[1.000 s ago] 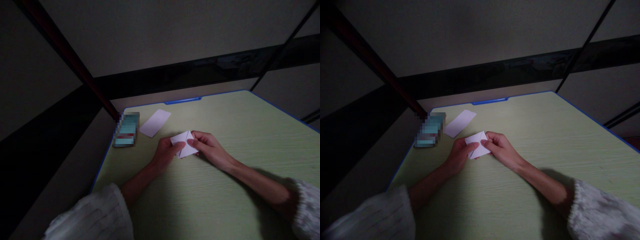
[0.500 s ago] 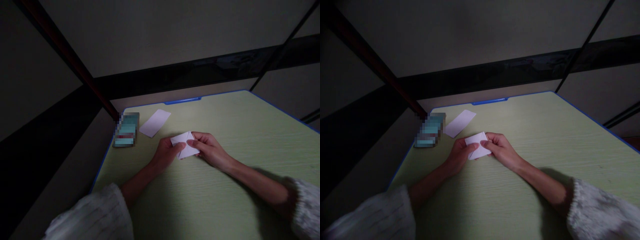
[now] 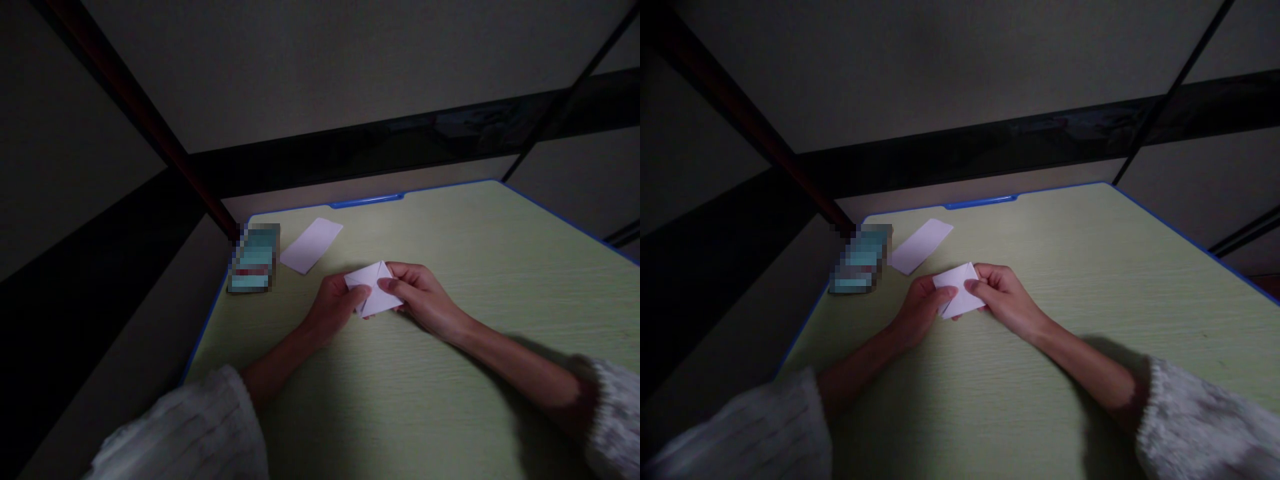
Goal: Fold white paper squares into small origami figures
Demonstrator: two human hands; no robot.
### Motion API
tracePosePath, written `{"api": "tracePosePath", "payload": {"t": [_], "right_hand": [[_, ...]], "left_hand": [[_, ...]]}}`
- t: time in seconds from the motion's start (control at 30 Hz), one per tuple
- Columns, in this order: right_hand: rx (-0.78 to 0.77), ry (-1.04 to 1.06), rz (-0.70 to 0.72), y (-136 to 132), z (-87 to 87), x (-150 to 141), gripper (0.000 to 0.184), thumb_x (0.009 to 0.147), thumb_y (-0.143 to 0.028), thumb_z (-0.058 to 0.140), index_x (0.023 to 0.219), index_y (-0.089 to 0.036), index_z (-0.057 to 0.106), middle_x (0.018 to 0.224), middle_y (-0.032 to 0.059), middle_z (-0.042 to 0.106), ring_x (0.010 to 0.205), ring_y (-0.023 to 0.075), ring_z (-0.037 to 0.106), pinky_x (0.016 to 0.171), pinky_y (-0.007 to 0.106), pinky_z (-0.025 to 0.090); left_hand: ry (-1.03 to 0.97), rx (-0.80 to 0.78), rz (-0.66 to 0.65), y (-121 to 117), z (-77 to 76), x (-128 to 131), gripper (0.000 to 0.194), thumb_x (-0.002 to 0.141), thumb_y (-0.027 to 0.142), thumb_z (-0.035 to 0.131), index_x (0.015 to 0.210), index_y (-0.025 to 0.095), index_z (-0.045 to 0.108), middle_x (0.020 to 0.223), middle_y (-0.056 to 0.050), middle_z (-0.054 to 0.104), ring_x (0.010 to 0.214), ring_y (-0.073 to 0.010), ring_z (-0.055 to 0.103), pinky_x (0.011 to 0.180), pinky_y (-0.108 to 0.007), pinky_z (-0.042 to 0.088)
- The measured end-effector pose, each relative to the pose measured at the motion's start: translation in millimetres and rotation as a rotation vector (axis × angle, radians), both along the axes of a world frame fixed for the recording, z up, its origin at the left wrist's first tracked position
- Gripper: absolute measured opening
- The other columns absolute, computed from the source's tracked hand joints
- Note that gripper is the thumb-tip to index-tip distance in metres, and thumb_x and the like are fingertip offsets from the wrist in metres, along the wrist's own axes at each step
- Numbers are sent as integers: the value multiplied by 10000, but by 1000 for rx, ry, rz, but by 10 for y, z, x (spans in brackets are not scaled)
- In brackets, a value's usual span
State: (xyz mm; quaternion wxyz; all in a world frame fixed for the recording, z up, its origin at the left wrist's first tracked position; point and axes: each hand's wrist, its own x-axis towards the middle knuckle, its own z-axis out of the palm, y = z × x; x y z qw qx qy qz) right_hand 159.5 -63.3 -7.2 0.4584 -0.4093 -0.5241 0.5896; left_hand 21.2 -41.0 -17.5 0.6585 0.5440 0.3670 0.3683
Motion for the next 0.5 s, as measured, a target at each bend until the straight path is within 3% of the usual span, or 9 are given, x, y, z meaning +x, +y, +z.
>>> {"api": "tracePosePath", "payload": {"t": [0.27, 0.5], "right_hand": [[5, -112, 41, -17, 106, 25, 126, 652, -234, 541, 581, -132, 519, 452, -50, 448, 389, 40, 338, 374, 188, 221], [33, -105, 178, 41, 40, 119, 149, 721, -208, 469, 617, -125, 538, 501, -36, 480, 427, 50, 394, 408, 189, 295]], "left_hand": [[61, 34, 3, -20, 56, 2, 147, 608, 253, 544, 557, 116, 531, 473, 31, 495, 418, -57, 395, 400, -183, 281], [56, 33, -47, -11, 32, -13, 163, 627, 257, 518, 621, 100, 565, 522, -7, 556, 453, -85, 462, 413, -191, 324]]}}
